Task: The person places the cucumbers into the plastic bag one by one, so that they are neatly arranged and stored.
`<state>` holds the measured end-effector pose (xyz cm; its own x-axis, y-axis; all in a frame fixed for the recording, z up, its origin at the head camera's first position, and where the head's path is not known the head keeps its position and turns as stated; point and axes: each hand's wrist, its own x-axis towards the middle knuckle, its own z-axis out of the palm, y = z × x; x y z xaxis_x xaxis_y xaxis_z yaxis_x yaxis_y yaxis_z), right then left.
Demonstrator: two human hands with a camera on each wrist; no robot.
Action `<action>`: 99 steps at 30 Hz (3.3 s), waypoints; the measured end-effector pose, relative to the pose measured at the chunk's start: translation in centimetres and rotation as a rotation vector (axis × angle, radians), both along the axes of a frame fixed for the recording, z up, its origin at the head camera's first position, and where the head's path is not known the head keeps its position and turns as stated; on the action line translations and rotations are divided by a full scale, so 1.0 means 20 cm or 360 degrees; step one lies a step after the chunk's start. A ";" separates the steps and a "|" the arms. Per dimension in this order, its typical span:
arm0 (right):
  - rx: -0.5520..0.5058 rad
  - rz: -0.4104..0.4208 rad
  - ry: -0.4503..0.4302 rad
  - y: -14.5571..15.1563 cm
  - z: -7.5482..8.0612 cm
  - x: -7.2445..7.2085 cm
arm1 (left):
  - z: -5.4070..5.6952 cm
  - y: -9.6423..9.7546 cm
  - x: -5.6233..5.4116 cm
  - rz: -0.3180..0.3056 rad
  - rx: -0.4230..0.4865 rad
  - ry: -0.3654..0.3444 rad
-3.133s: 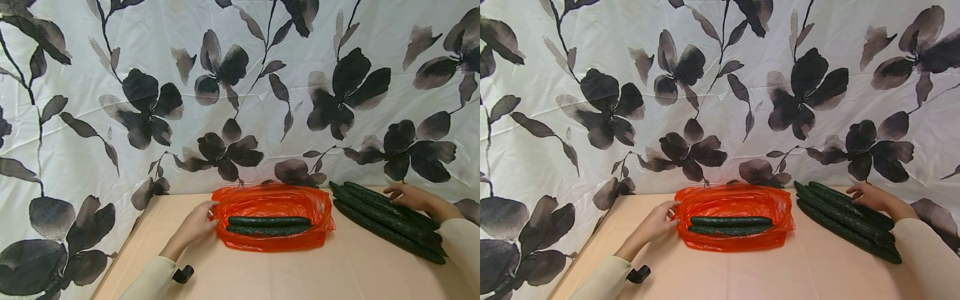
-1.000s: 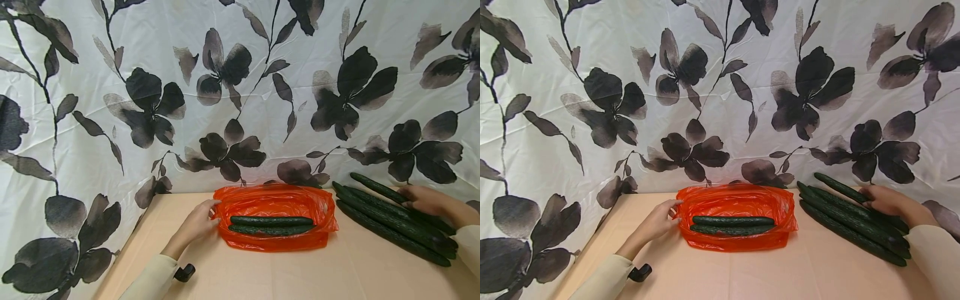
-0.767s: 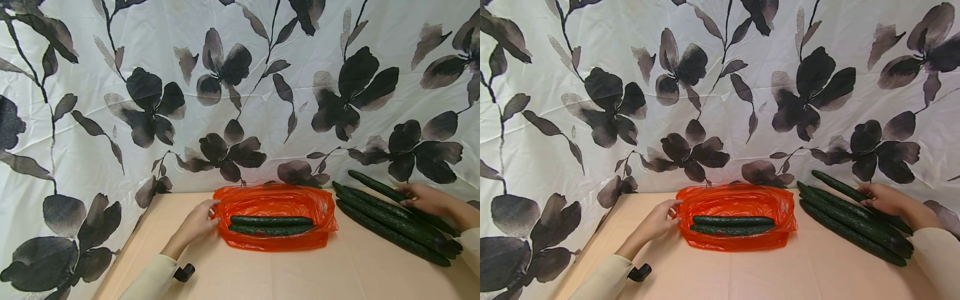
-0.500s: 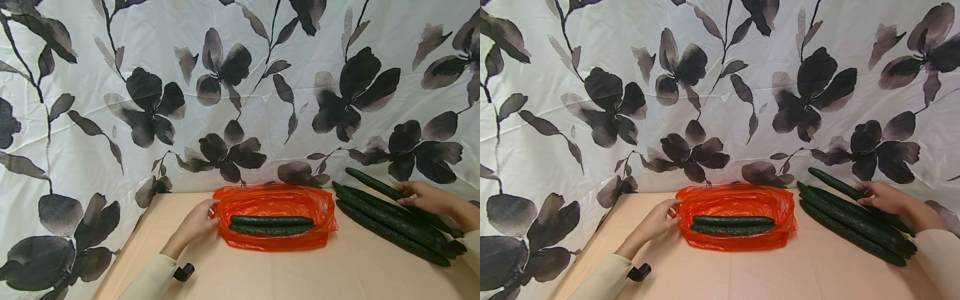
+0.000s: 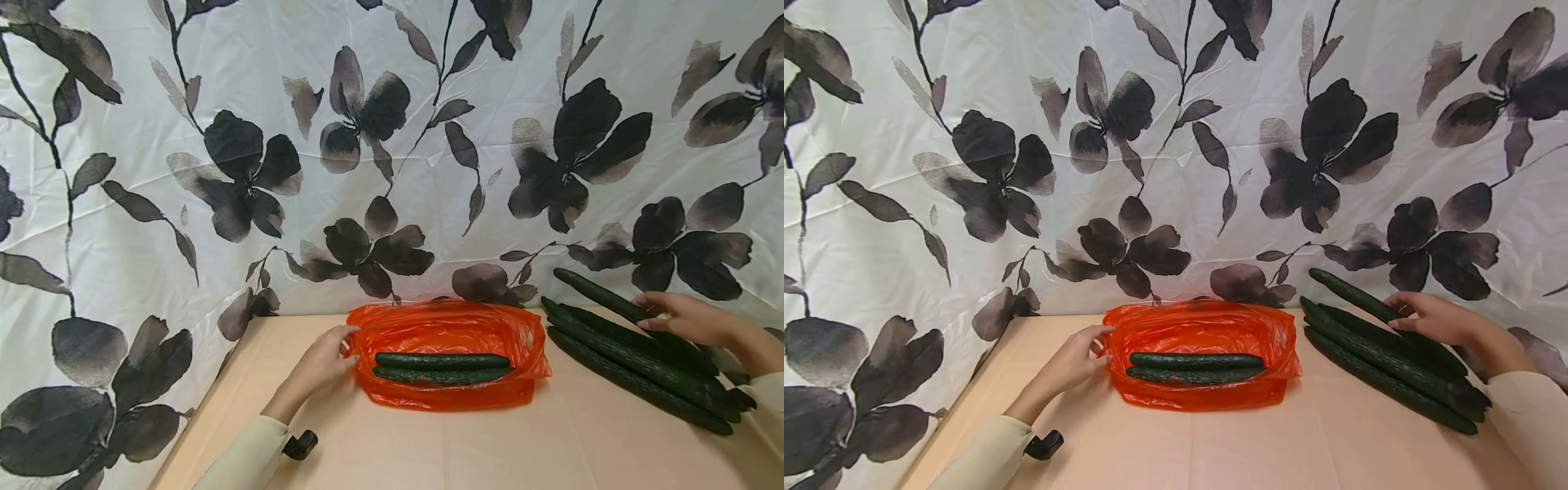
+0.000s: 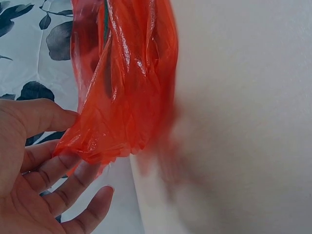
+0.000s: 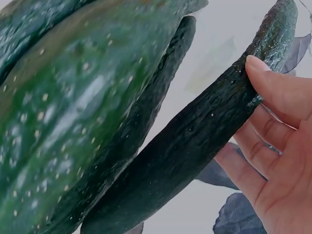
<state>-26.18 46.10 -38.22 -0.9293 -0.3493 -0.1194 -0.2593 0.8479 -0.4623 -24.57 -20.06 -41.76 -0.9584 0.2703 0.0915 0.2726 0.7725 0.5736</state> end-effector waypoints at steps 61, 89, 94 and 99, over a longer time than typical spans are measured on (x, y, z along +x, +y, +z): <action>-0.0101 0.0399 0.0267 -0.76 0.29 0.08 | 0.03 -0.02 0.03 -0.0032 0.0010 0.0004; -0.0167 0.0626 0.0181 -1.13 0.32 0.10 | 0.05 -0.05 0.06 -0.0063 0.0012 -0.0034; -0.0185 0.0640 0.0159 -1.20 0.33 0.10 | 0.05 -0.05 0.06 -0.0074 0.0015 -0.0014; -0.0213 0.0691 0.0169 -1.25 0.33 0.09 | 0.04 -0.05 0.06 -0.0085 0.0015 0.0014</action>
